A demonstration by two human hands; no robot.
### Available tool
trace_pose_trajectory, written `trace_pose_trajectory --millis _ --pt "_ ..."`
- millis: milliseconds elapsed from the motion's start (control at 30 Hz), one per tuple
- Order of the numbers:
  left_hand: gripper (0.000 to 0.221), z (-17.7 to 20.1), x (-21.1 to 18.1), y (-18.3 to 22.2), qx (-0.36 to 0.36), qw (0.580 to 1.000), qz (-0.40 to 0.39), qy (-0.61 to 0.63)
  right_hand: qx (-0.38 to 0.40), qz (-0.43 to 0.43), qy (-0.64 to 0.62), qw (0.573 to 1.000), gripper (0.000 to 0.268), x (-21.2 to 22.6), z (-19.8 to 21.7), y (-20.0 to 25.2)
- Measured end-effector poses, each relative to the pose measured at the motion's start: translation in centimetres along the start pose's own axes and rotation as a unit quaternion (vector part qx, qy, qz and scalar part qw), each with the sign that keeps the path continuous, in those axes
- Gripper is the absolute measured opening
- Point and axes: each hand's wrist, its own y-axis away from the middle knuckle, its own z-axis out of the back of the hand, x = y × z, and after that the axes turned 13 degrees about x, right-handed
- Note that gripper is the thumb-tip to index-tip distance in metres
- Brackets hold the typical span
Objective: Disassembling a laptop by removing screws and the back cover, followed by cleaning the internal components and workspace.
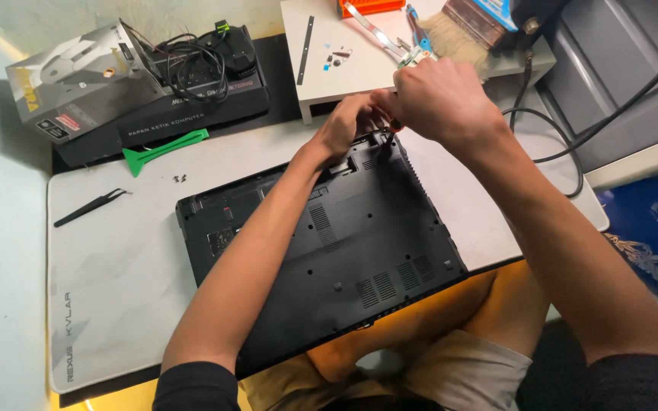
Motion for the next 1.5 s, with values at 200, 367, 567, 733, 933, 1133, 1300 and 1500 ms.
trace_pose_trajectory --millis 200,367,567,733,933,1133,1300,1500 --pt "0.047 0.4 -0.3 0.2 0.012 0.996 -0.007 0.089 0.039 0.134 -0.044 0.989 0.035 0.0 1.2 1.3" --pt "0.054 -0.7 -3.7 1.2 -0.038 0.991 0.079 0.101 -0.008 -0.013 0.095 0.995 0.088 -0.8 -1.1 -0.1" --pt "0.045 -0.8 -3.0 0.9 -0.053 0.987 0.085 0.124 0.029 0.13 0.004 0.991 0.028 -1.0 0.3 0.1" --pt "0.058 -1.7 -3.5 1.3 -0.063 0.99 0.103 -0.072 0.014 0.003 0.045 0.999 0.062 -0.6 -0.3 -1.1" --pt "0.058 -1.5 -3.2 1.1 -0.054 0.989 0.116 -0.075 0.046 0.112 0.028 0.992 0.035 -1.6 0.5 -0.2" --pt "0.052 -1.4 -3.0 1.0 -0.07 0.989 0.122 -0.048 -0.059 0.205 -0.053 0.976 0.033 -1.7 -0.3 1.0" --pt "0.051 -1.1 -2.8 0.8 -0.088 0.989 0.1 -0.059 -0.119 0.066 0.126 0.983 0.071 -1.5 -1.9 0.0" --pt "0.055 -1.4 -2.7 0.7 -0.067 0.992 0.096 -0.04 -0.079 0.269 -0.086 0.956 0.028 -2.3 -0.4 1.2"
